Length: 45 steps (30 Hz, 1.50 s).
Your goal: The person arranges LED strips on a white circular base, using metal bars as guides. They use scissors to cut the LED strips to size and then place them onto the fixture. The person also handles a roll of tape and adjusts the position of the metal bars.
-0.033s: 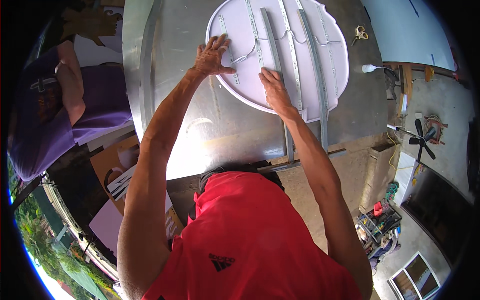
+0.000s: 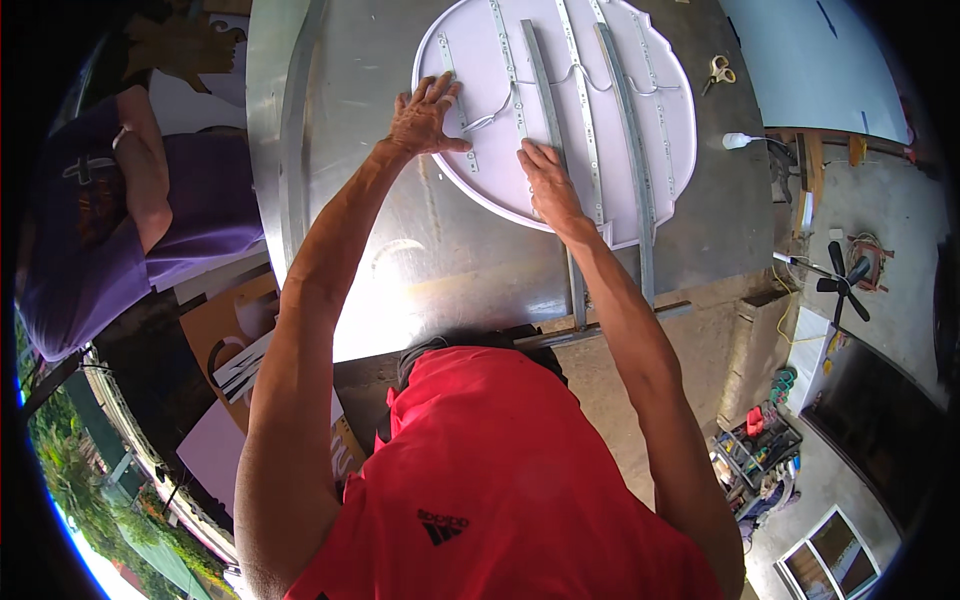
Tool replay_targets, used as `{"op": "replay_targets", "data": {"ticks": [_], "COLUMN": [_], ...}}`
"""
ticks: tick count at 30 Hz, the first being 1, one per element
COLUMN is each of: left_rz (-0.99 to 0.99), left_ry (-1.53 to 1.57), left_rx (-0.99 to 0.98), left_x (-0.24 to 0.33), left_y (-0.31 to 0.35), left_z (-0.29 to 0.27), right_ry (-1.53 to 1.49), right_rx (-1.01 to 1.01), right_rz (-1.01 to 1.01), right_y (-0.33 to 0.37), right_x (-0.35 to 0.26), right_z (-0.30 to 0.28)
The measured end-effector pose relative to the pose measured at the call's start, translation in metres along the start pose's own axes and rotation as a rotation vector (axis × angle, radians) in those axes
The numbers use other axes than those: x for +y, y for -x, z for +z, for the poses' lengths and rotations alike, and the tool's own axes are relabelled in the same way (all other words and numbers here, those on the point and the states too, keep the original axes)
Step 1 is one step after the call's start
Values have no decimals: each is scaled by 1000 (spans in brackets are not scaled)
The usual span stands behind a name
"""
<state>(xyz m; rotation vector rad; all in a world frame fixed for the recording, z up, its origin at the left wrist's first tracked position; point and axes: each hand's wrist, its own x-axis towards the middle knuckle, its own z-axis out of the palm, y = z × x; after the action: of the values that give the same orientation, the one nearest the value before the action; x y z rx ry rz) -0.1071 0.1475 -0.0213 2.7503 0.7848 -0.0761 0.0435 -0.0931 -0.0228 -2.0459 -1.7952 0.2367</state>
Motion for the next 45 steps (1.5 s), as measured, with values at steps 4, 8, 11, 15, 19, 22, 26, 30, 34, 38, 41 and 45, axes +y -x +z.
{"op": "replay_targets", "data": {"ticks": [4,8,11,15,19,22,26,30,34,38,41,45], "left_rz": [0,-11,-10,-5,-3,-8,1,8,-10,-4,-8,-36], "left_ry": [17,22,63,77,99,99,100,108,113,120,110,92], "left_rx": [-1,-12,1,-9,-16,-17,-1,17,11,19,28,-60], "left_x": [0,4,-4,2,3,4,2,4,4,6,7,9], "left_y": [0,2,-2,0,0,0,0,0,1,0,0,1], "left_z": [2,-3,-1,-2,-6,-8,-8,-8,-8,-9,-9,-15], "right_ry": [-30,-28,-81,48,-24,-48,-19,-7,46,216,338,490], "right_rx": [-34,-96,-28,168,141,219,138,141,233,278,276,264], "right_rz": [0,34,118,77,162,262,385,416,476,618,682,799], "right_y": [4,-6,-25,-55,-82,-101,-120,-128,-117,-37,43,118], "right_x": [1,3,1,-2,8,12,5,5,0,2,12,38], "right_z": [-5,-12,-6,9,9,11,5,11,-7,-54,-69,-83]}}
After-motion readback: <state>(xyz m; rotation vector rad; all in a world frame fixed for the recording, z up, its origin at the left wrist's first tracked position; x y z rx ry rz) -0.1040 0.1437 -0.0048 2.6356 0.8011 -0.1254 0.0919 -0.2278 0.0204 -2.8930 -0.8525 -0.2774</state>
